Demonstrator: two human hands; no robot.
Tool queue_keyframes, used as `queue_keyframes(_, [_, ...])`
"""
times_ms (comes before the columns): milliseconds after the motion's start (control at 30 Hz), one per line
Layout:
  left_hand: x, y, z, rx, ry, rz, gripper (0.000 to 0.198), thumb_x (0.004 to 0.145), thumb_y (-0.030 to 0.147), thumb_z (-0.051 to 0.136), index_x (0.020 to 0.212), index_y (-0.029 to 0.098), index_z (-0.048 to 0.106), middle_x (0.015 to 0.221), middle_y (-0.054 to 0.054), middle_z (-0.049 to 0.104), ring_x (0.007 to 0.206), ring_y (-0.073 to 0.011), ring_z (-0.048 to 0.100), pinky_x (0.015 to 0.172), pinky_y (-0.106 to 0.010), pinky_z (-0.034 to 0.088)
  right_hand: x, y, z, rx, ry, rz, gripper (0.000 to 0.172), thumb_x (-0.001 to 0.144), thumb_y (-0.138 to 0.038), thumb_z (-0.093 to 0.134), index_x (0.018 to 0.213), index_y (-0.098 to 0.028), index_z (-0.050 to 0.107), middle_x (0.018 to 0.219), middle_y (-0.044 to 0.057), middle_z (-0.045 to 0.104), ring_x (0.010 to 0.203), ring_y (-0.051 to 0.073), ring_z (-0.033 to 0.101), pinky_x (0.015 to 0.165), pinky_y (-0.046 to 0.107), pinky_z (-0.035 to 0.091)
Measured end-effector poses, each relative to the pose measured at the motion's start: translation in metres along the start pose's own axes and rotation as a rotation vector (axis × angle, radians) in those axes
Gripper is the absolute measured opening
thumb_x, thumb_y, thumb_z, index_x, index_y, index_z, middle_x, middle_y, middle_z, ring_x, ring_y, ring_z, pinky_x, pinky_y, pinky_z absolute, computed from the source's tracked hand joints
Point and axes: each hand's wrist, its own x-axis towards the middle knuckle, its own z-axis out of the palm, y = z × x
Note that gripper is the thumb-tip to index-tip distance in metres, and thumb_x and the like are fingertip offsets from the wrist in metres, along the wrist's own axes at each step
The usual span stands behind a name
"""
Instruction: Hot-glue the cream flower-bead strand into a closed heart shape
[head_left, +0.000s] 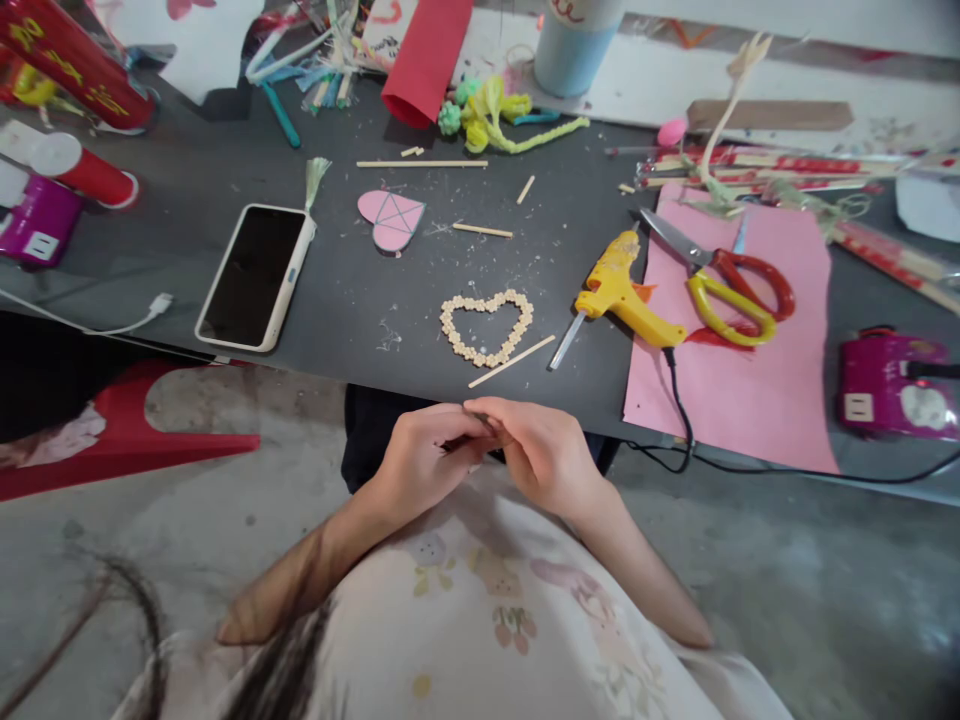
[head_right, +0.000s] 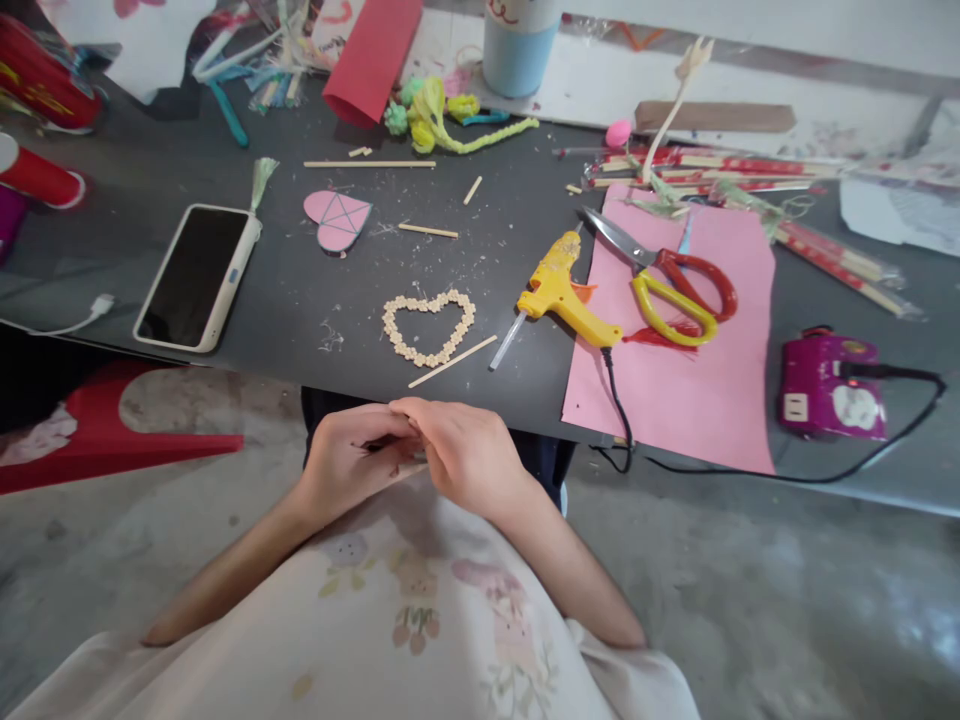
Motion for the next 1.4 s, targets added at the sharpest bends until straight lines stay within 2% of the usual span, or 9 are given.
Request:
queue_keyframes(100, [0.001,0.004,0.001,-0.011,-0.060,-0.037,0.016,0.082,0.005,0.061,0.079,0.017,0.072,0.077,0.001,0.071,0.069,-0.0074,0.064,0.063,-0.015,0.046,0.000,0.000,0.000,0.040,-0.027,0.025,0.036,0.090,-0.004,0.039,0.116,-0.015,0.063,0.103,0.006,0.078,0.086,0.015,0.074,0.072,0.024,0.057])
queue_keyframes(333, [0.002,0.007,0.009,-0.127,-0.170,-0.265,0.018,0.083,0.013,0.061,0.066,0.017,0.059,0.059,0.005,0.060,0.055,-0.0070,0.055,0.055,-0.017,0.043,0.000,0.002,0.000,0.069,-0.023,0.035,0.035,0.092,-0.006,0.038,0.113,-0.015,0.065,0.101,0.006,0.078,0.086,0.013,0.073,0.073,0.022,0.056])
queue_keyframes(533, [0.005,0.004,0.002,-0.038,-0.234,-0.060,0.017,0.085,0.008,0.060,0.081,0.019,0.074,0.086,0.000,0.075,0.080,-0.0118,0.068,0.073,-0.019,0.050,0.000,0.003,-0.005,0.077,-0.023,0.037,0.035,0.094,-0.008,0.037,0.113,-0.016,0.065,0.099,0.004,0.078,0.086,0.012,0.073,0.074,0.023,0.056])
queue_keyframes(800, [-0.001,0.000,-0.010,0.041,-0.091,0.020,0.013,0.086,0.010,0.067,0.089,0.020,0.076,0.088,0.000,0.075,0.080,-0.0093,0.069,0.072,-0.016,0.052,-0.003,0.009,-0.017,0.198,-0.089,0.176,0.026,0.100,-0.015,0.043,0.111,-0.018,0.067,0.101,0.004,0.076,0.089,0.010,0.071,0.079,0.021,0.054])
queue_keyframes(933, [0.000,0.005,-0.014,0.040,0.012,0.064,0.009,0.088,0.017,0.068,0.087,0.019,0.077,0.091,-0.003,0.073,0.081,-0.0087,0.068,0.071,-0.015,0.054,-0.006,0.012,-0.019,0.284,-0.191,0.162,0.025,0.097,-0.022,0.055,0.119,-0.020,0.067,0.081,0.000,0.068,0.071,0.009,0.060,0.066,0.021,0.049])
queue_keyframes(1033, [0.002,0.008,-0.012,-0.032,0.057,0.051,0.008,0.086,0.021,0.071,0.084,0.019,0.079,0.093,-0.004,0.067,0.071,-0.0065,0.065,0.061,-0.014,0.052,-0.006,0.012,-0.015,0.319,-0.176,0.127,0.033,0.092,-0.022,0.064,0.125,-0.021,0.066,0.077,-0.002,0.061,0.066,0.008,0.054,0.062,0.020,0.046])
queue_keyframes(1133, [0.002,0.008,-0.010,-0.176,0.038,-0.004,0.007,0.083,0.023,0.075,0.086,0.020,0.080,0.096,-0.005,0.063,0.068,-0.0065,0.064,0.059,-0.016,0.054,-0.006,0.012,-0.010,0.366,-0.151,0.124,0.023,0.091,-0.020,0.065,0.114,-0.021,0.071,0.083,0.000,0.064,0.071,0.007,0.057,0.065,0.019,0.047])
queue_keyframes(1267, [0.002,0.009,-0.010,-0.270,0.013,-0.036,0.010,0.081,0.028,0.078,0.089,0.023,0.081,0.097,-0.007,0.065,0.087,-0.0134,0.067,0.066,-0.019,0.057,-0.007,0.013,-0.007,0.465,-0.140,0.126,0.010,0.092,-0.020,0.064,0.095,-0.021,0.074,0.081,0.000,0.068,0.070,0.008,0.061,0.064,0.019,0.049])
queue_keyframes(1400, [0.004,0.013,-0.014,-0.280,-0.007,-0.138,0.014,0.082,0.033,0.076,0.084,0.019,0.080,0.093,-0.005,0.062,0.063,-0.0071,0.060,0.056,-0.020,0.054,-0.007,0.016,-0.014,0.416,-0.032,0.177,0.013,0.088,-0.014,0.066,0.086,-0.021,0.076,0.077,0.000,0.073,0.068,0.009,0.065,0.062,0.020,0.050])
